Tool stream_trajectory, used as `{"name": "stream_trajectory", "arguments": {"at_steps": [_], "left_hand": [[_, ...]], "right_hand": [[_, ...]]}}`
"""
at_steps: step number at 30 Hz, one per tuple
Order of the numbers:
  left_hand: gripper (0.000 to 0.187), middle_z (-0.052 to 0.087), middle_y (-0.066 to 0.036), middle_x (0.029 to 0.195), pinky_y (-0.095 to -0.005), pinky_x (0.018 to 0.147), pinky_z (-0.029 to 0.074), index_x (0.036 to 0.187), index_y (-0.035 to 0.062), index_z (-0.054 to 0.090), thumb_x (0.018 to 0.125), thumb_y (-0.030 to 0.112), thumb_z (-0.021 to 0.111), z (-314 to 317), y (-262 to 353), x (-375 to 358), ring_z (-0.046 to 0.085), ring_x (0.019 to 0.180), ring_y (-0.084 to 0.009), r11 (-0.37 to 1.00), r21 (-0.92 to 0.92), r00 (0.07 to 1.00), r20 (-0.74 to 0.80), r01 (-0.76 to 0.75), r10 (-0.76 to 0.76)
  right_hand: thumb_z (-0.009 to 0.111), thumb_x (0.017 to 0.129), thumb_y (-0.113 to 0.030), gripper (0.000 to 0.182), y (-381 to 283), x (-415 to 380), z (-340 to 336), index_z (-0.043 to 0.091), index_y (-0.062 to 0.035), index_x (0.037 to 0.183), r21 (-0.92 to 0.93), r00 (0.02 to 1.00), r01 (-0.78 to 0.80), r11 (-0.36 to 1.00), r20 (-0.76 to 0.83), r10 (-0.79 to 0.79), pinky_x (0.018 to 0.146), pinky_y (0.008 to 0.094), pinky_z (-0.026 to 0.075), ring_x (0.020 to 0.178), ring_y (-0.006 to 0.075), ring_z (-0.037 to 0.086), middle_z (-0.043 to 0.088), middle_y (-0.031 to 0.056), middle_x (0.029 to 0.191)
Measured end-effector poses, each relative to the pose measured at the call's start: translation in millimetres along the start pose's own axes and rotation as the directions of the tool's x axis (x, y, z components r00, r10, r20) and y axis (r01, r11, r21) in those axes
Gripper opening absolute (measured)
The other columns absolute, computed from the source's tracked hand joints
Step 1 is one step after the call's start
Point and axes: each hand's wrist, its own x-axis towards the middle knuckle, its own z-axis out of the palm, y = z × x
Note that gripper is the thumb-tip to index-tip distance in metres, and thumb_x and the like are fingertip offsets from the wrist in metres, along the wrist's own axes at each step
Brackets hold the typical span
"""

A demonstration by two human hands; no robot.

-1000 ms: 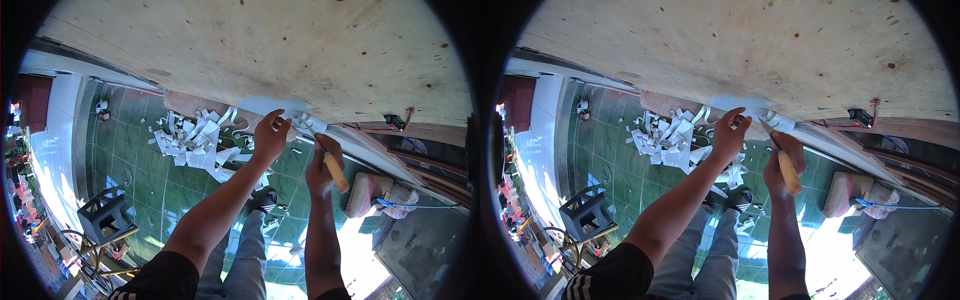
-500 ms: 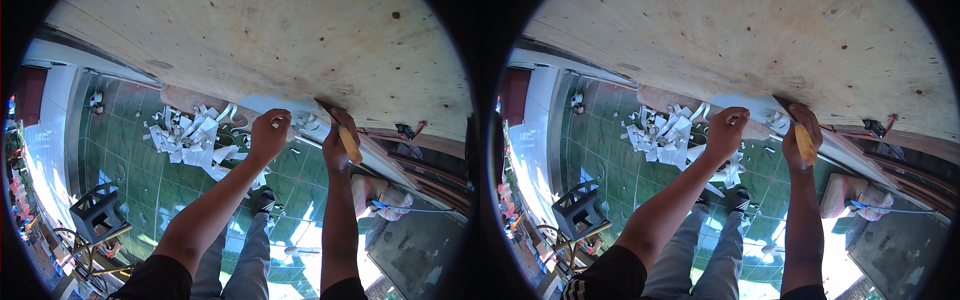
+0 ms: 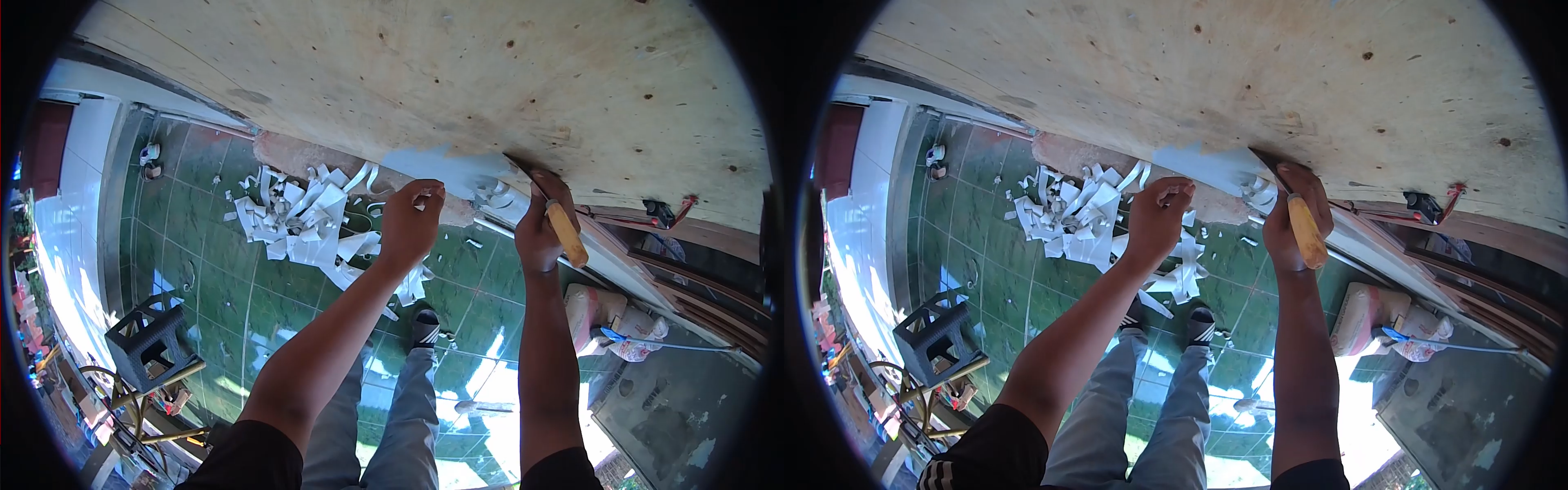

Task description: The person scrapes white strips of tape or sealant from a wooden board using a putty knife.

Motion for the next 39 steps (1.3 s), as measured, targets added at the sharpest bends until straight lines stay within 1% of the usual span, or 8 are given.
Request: {"name": "stream_trajectory", "arguments": {"at_steps": [4, 13, 21, 24, 28, 30, 33, 39], "left_hand": [[0.025, 0.078, -0.015, 0.100, -0.0315, 0.083, 0.055, 0.112, -0.0026, 0.075, 0.098, 0.016, 0.066, 5, -1, -3, 0.074, 0.089, -0.0202, 0.999, 0.020, 0.999, 0.029, 0.041, -0.042], [0.022, 0.075, -0.007, 0.092, -0.0268, 0.080, 0.052, 0.110, -0.0014, 0.075, 0.100, 0.017, 0.069, 3, -9, -8, 0.068, 0.084, -0.0110, 0.999, 0.036, 1.000, 0.002, 0.007, -0.007], [0.026, 0.078, -0.014, 0.094, -0.0314, 0.079, 0.055, 0.110, -0.0022, 0.076, 0.098, 0.019, 0.068, 9, -5, 1, 0.073, 0.085, -0.0182, 0.998, 0.057, 1.000, 0.013, 0.017, -0.018], [0.026, 0.077, -0.010, 0.095, -0.0272, 0.079, 0.052, 0.111, -0.0046, 0.074, 0.100, 0.018, 0.069, 25, 16, 9, 0.068, 0.083, -0.0118, 0.998, 0.042, 0.999, 0.021, -0.036, 0.035], [0.026, 0.078, -0.013, 0.094, -0.0297, 0.080, 0.054, 0.110, -0.0039, 0.076, 0.096, 0.018, 0.069, 48, 48, 19, 0.072, 0.085, -0.0171, 0.994, -0.009, 0.994, -0.006, -0.109, 0.109], [0.025, 0.078, -0.016, 0.092, -0.0327, 0.080, 0.055, 0.107, -0.0038, 0.076, 0.093, 0.016, 0.068, 54, 61, 21, 0.075, 0.085, -0.0223, 0.993, -0.017, 0.993, -0.027, -0.120, 0.119], [0.029, 0.078, -0.012, 0.094, -0.0305, 0.078, 0.053, 0.110, -0.0032, 0.077, 0.095, 0.020, 0.070, 59, 66, 27, 0.070, 0.081, -0.0148, 0.989, 0.079, 0.992, -0.019, -0.125, 0.127], [0.032, 0.077, -0.012, 0.094, -0.0297, 0.081, 0.051, 0.111, -0.0050, 0.077, 0.094, 0.022, 0.069, 54, 86, 23, 0.069, 0.086, -0.0168, 1.000, 0.006, 0.998, 0.053, 0.029, -0.029]], "right_hand": [[0.061, 0.098, 0.007, 0.013, 3, -1, 3, 0.068, 0.0041, 0.107, 0.017, 1.000, 0.029, 0.999, -0.007, -0.029, 0.089, 0.0378, 0.057, 0.096, 0.0321, 0.073, 0.074, 0.0180, 0.105], [0.062, 0.094, 0.010, 0.019, 6, -2, 6, 0.068, 0.0017, 0.110, -0.010, 0.998, 0.068, 0.998, -0.006, -0.068, 0.087, 0.0399, 0.060, 0.097, 0.0337, 0.074, 0.074, 0.0170, 0.105], [0.060, 0.076, 0.007, 0.033, 10, 0, 5, 0.070, 0.0000, 0.107, -0.034, 0.996, 0.087, 0.996, -0.005, -0.087, 0.082, 0.0390, 0.061, 0.095, 0.0336, 0.073, 0.073, 0.0156, 0.106], [0.061, 0.076, 0.007, 0.032, 12, 9, -6, 0.070, 0.0005, 0.107, 0.002, 0.980, 0.118, 0.993, 0.161, -0.117, 0.086, 0.0401, 0.059, 0.099, 0.0349, 0.071, 0.072, 0.0160, 0.107], [0.064, 0.077, 0.013, 0.033, 6, 3, -13, 0.069, 0.0011, 0.108, 0.086, 0.996, 0.007, 0.996, 0.083, -0.014, 0.090, 0.0397, 0.058, 0.102, 0.0355, 0.071, 0.072, 0.0170, 0.108], [0.064, 0.088, 0.011, 0.024, 5, -8, -21, 0.069, 0.0010, 0.109, 0.104, 0.999, -0.041, 0.994, -0.015, 0.042, 0.089, 0.0403, 0.059, 0.099, 0.0348, 0.072, 0.073, 0.0171, 0.107], [0.061, 0.097, 0.007, 0.016, 3, -37, -32, 0.069, 0.0015, 0.110, 0.101, 0.990, -0.095, 0.990, -0.097, 0.105, 0.088, 0.0406, 0.059, 0.097, 0.0342, 0.073, 0.073, 0.0178, 0.107], [0.062, 0.098, 0.007, 0.014, -22, -115, -37, 0.070, 0.0028, 0.109, 0.152, 0.876, -0.438, 0.886, -0.147, 0.458, 0.085, 0.0376, 0.059, 0.096, 0.0324, 0.073, 0.073, 0.0188, 0.105]]}}
